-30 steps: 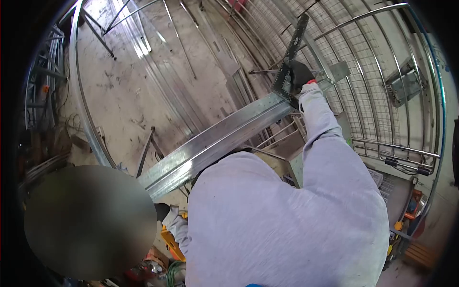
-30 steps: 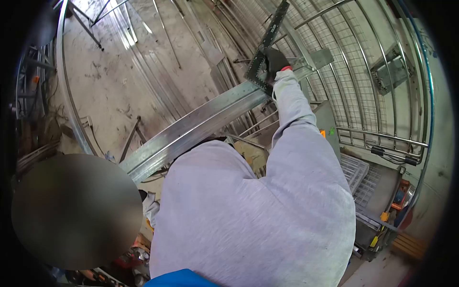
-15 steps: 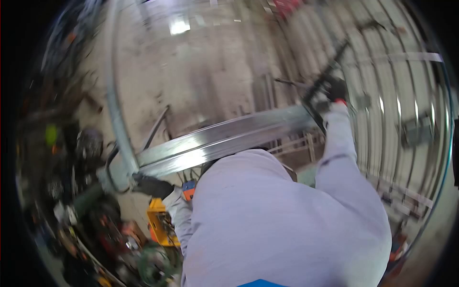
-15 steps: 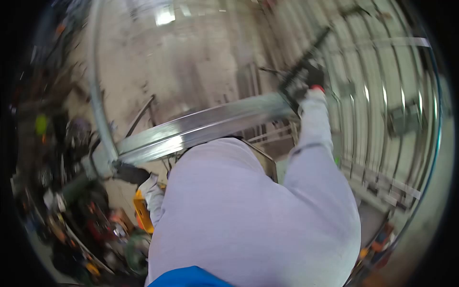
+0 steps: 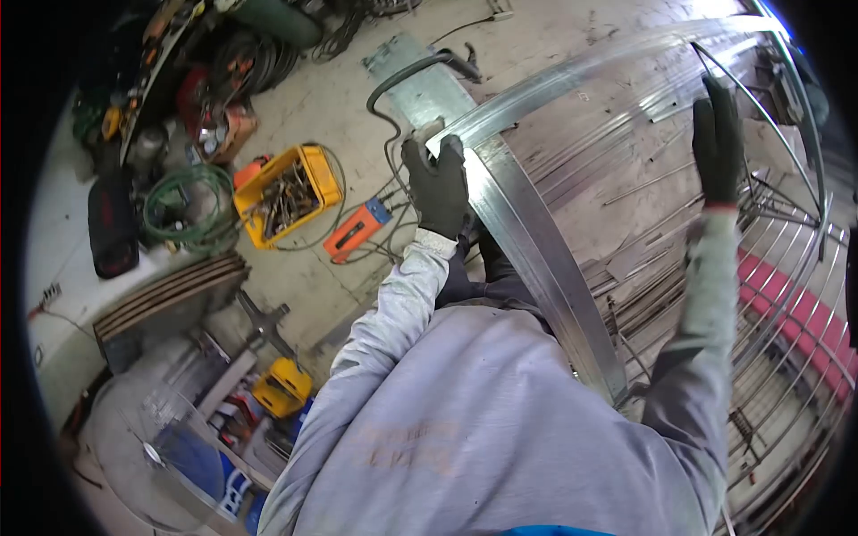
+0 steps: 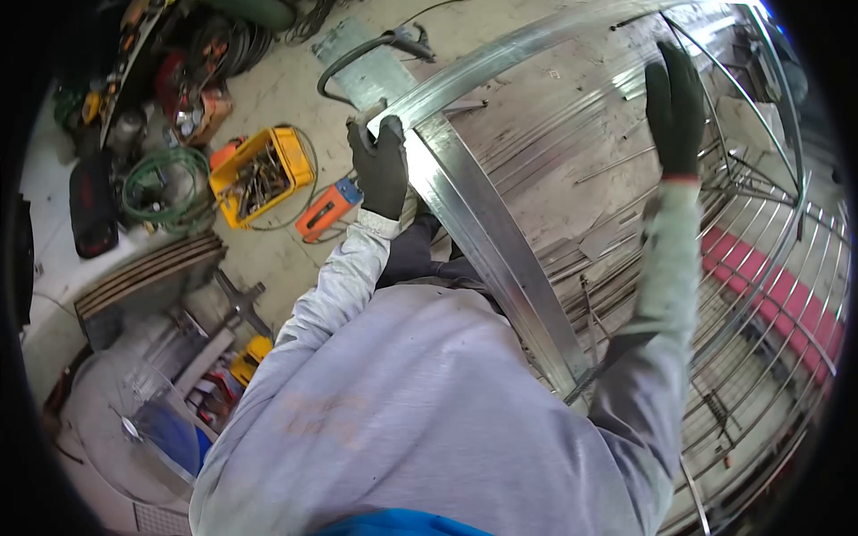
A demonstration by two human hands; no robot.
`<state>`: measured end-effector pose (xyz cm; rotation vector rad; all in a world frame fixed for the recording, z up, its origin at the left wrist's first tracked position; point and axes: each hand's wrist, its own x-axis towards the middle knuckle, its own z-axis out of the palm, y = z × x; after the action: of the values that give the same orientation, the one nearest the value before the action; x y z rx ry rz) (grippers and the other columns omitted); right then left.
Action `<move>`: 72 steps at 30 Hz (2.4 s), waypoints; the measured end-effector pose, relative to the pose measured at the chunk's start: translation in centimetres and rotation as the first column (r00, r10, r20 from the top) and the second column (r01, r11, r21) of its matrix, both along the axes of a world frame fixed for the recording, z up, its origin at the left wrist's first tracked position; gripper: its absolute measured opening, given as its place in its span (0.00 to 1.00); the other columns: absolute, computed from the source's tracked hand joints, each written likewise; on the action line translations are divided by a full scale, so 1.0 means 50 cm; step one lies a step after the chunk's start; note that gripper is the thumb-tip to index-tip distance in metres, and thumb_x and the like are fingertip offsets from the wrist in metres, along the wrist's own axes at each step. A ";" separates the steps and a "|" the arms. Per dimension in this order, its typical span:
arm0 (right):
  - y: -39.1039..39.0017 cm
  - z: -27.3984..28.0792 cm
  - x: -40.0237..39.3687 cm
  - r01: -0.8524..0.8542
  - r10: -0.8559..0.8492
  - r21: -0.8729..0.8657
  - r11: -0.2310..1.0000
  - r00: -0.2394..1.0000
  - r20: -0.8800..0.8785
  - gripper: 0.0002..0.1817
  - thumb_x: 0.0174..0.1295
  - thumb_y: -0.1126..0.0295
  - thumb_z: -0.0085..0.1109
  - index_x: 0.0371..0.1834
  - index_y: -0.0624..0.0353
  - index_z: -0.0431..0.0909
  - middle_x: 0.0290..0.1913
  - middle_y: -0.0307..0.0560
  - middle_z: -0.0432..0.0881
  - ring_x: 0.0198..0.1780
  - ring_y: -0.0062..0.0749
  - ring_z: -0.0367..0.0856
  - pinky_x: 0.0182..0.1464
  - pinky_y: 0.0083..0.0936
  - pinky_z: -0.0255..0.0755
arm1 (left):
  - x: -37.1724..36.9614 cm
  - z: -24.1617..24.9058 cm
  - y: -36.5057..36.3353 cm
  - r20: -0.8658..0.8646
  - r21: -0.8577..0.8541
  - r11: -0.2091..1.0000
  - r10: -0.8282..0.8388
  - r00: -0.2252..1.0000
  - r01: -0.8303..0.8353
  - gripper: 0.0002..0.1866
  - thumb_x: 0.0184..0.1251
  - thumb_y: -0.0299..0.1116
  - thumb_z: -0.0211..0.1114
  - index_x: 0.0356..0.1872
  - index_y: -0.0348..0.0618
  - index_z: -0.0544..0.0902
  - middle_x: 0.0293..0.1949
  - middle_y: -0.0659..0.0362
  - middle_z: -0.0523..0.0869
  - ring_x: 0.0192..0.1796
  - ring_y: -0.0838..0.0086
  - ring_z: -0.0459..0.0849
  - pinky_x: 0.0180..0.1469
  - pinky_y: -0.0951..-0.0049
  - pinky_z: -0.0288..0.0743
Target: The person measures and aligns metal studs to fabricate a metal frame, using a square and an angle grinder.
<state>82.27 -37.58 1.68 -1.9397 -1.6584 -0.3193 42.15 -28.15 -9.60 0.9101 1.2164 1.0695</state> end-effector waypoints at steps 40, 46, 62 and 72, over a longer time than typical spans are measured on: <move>0.425 -0.058 0.089 0.115 -0.011 -0.302 0.946 0.946 0.325 0.40 0.82 0.31 0.32 0.71 0.47 0.85 0.75 0.53 0.81 0.78 0.54 0.73 0.78 0.56 0.59 | -0.022 -0.011 -0.005 -0.055 0.118 0.990 -0.071 0.996 0.077 0.18 0.87 0.38 0.61 0.68 0.40 0.78 0.59 0.59 0.83 0.40 0.83 0.71 0.43 0.78 0.68; 0.401 -0.065 0.046 0.128 -0.053 -0.670 0.732 0.990 0.131 0.33 0.79 0.34 0.42 0.57 0.45 0.91 0.59 0.49 0.90 0.68 0.49 0.83 0.79 0.59 0.56 | -0.020 -0.027 -0.002 0.049 -0.003 0.999 -0.051 0.998 0.051 0.18 0.87 0.35 0.60 0.69 0.39 0.77 0.64 0.58 0.82 0.47 0.82 0.75 0.51 0.79 0.72; 0.206 -0.085 -0.386 -0.586 0.581 -0.263 0.767 0.807 -0.103 0.34 0.58 0.51 0.80 0.68 0.45 0.84 0.70 0.48 0.82 0.75 0.56 0.75 0.80 0.61 0.60 | -0.014 -0.030 0.005 -0.251 0.255 0.965 0.000 0.968 0.066 0.26 0.78 0.44 0.67 0.67 0.36 0.80 0.62 0.48 0.80 0.60 0.60 0.78 0.67 0.60 0.72; 0.201 -0.138 -0.426 -0.483 0.486 -0.185 0.856 0.874 -0.032 0.41 0.44 0.53 0.86 0.68 0.40 0.84 0.61 0.40 0.85 0.71 0.50 0.78 0.78 0.61 0.62 | -0.018 0.006 -0.040 -0.025 0.147 0.989 0.002 1.000 0.002 0.36 0.75 0.34 0.73 0.79 0.37 0.67 0.58 0.53 0.82 0.51 0.73 0.83 0.49 0.71 0.83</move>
<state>60.97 -27.54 -5.22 -1.5625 -2.1802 0.0229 41.23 -30.12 -9.30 1.0393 1.1699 1.1619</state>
